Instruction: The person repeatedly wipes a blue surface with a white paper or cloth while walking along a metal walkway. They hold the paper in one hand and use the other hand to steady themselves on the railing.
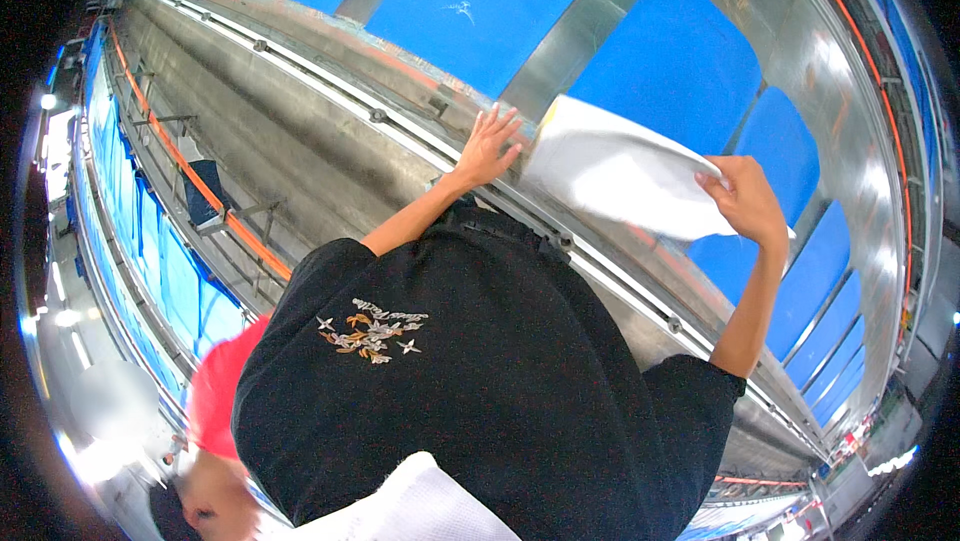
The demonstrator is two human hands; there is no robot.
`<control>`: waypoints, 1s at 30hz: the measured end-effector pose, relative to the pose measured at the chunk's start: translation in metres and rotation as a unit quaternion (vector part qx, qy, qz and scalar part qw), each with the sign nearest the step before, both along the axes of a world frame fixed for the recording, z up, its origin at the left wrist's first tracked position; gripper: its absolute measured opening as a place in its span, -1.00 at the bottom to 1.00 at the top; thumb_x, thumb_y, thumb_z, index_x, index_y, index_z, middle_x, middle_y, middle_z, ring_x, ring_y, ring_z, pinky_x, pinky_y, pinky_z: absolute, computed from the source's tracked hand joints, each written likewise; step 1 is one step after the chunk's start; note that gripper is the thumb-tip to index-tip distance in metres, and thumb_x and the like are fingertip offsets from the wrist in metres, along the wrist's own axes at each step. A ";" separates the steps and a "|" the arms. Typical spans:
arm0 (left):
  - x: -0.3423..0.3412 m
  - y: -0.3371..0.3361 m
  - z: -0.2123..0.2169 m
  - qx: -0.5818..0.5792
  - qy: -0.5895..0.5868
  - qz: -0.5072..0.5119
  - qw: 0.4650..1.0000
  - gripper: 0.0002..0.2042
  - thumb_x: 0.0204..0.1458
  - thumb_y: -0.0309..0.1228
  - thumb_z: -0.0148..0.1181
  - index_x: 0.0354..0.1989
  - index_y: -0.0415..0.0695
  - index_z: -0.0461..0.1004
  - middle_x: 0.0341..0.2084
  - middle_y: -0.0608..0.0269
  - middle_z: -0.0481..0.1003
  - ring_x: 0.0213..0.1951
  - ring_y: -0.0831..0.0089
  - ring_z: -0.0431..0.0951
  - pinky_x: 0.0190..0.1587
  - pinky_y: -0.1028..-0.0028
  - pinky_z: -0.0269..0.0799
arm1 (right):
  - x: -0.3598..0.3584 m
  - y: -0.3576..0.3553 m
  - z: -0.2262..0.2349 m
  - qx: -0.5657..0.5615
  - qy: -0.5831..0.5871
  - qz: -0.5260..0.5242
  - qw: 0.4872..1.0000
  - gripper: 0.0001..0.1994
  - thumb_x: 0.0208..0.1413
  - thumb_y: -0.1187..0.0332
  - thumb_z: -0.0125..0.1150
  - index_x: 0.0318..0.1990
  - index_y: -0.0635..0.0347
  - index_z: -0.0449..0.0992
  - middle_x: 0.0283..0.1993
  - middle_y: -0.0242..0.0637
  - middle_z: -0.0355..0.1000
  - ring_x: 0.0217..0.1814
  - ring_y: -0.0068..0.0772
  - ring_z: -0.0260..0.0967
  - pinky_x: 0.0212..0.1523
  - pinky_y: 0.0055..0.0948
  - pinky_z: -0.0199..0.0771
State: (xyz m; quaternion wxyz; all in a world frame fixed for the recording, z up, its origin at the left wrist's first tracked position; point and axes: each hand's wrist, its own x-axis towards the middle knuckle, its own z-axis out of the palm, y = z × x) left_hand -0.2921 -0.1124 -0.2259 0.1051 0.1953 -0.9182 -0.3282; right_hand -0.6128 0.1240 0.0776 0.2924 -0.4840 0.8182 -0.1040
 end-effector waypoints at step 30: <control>0.123 -0.409 -0.023 -0.033 -0.047 -0.099 0.993 -0.37 0.14 -0.20 0.10 0.41 0.03 0.11 0.45 0.32 0.00 0.46 0.26 -0.07 0.37 -0.26 -0.41 | 0.088 -0.473 0.008 -0.116 0.356 -0.123 0.919 -0.60 0.05 0.41 0.12 0.09 -0.07 0.56 -0.47 0.02 0.49 -0.48 -0.04 0.44 -0.34 -0.13 0.43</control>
